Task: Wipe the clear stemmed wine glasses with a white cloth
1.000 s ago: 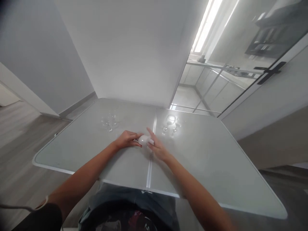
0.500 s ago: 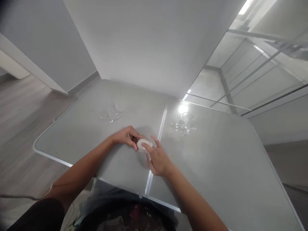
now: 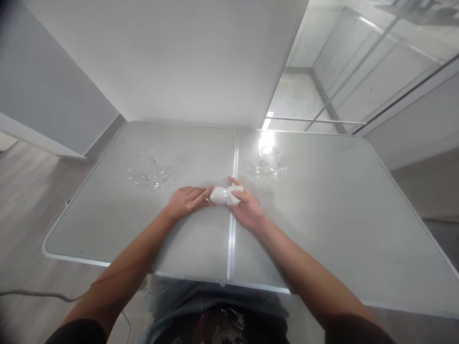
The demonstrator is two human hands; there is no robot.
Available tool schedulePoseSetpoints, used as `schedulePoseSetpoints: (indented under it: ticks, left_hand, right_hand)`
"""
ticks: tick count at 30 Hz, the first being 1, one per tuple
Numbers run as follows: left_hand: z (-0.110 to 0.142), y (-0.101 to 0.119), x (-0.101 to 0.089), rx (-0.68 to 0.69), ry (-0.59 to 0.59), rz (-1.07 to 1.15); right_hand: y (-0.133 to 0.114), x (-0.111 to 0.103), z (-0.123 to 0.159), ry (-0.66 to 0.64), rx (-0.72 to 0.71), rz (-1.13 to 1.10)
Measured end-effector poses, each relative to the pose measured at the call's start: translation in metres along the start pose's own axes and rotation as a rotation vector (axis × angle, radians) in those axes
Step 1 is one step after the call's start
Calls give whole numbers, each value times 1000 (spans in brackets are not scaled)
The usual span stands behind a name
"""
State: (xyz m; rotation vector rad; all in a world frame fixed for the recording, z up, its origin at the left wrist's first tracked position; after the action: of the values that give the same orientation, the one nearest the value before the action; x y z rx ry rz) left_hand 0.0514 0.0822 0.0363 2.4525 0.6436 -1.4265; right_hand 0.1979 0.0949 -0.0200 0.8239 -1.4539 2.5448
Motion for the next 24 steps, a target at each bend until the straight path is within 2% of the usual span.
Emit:
schedulePoseSetpoints:
  ticks: [2, 4, 7, 9, 11, 13, 16, 19, 21, 24]
  left_hand:
    - [1, -4, 4, -31, -9, 7]
    - [1, -5, 6, -30, 10, 32]
    - [-1, 0, 1, 35, 80, 80]
    - [-1, 3, -5, 69, 135, 87]
    - [-1, 3, -10, 75, 180, 67]
    - [0, 2, -11, 63, 196, 29]
    - [1, -6, -4, 1, 144, -20]
    - [1, -16, 2, -81, 92, 9]
    - [-3, -20, 2, -118, 53, 114]
    - [-13, -22, 5, -190, -91, 445]
  right_hand:
    - [-13, -1, 6, 25, -106, 167]
    - [-28, 7, 16, 12, -241, 424]
    - [-39, 29, 33, -141, -402, 752]
    - [-41, 37, 40, -211, -459, 833]
    - [-44, 34, 39, -180, -467, 800]
    - [-44, 25, 32, -91, -426, 659]
    - [-33, 4, 18, 34, -306, 286]
    - [-17, -4, 9, 55, -206, 57]
    - [-18, -1, 12, 38, -223, 146]
    - [-33, 17, 27, -45, -389, 539]
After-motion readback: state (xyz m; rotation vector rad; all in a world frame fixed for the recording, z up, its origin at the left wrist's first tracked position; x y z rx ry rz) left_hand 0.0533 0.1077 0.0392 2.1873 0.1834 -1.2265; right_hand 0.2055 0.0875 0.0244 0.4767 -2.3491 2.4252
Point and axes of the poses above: each hand's wrist, its own z-axis away from the middle knuckle, its own x-axis out of the palm, y = z × x, the point moved 10 cm from there along -z, towards the middle knuckle, and after that the axes turned 10 degrees about x, right-handed, at the moved point
